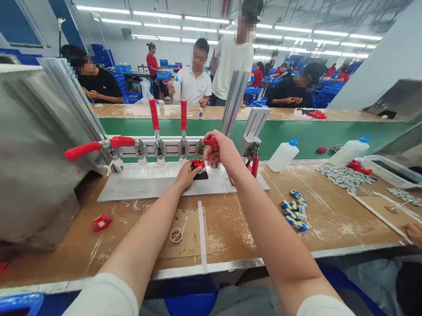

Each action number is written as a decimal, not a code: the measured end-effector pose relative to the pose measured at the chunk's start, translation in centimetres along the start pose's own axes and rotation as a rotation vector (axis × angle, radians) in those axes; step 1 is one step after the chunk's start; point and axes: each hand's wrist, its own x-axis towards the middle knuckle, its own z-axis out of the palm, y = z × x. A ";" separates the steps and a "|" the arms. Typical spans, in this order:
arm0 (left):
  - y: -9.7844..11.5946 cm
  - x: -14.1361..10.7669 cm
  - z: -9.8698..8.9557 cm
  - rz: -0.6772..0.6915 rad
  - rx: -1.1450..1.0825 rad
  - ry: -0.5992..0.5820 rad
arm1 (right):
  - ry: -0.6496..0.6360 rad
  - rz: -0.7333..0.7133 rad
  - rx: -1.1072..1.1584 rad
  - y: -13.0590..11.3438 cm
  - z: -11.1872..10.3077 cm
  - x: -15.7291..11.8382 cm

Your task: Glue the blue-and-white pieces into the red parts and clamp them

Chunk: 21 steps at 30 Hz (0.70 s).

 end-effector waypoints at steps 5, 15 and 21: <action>-0.1 -0.1 0.1 0.016 -0.035 0.029 | 0.031 -0.011 0.119 2.7 1.0 -2.6; 0.0 -0.3 0.3 0.007 -0.072 0.039 | 0.086 -0.047 0.143 7.3 2.8 -5.2; 0.3 -0.4 0.0 0.001 -0.034 0.056 | 0.058 -0.099 0.137 8.0 2.9 -5.0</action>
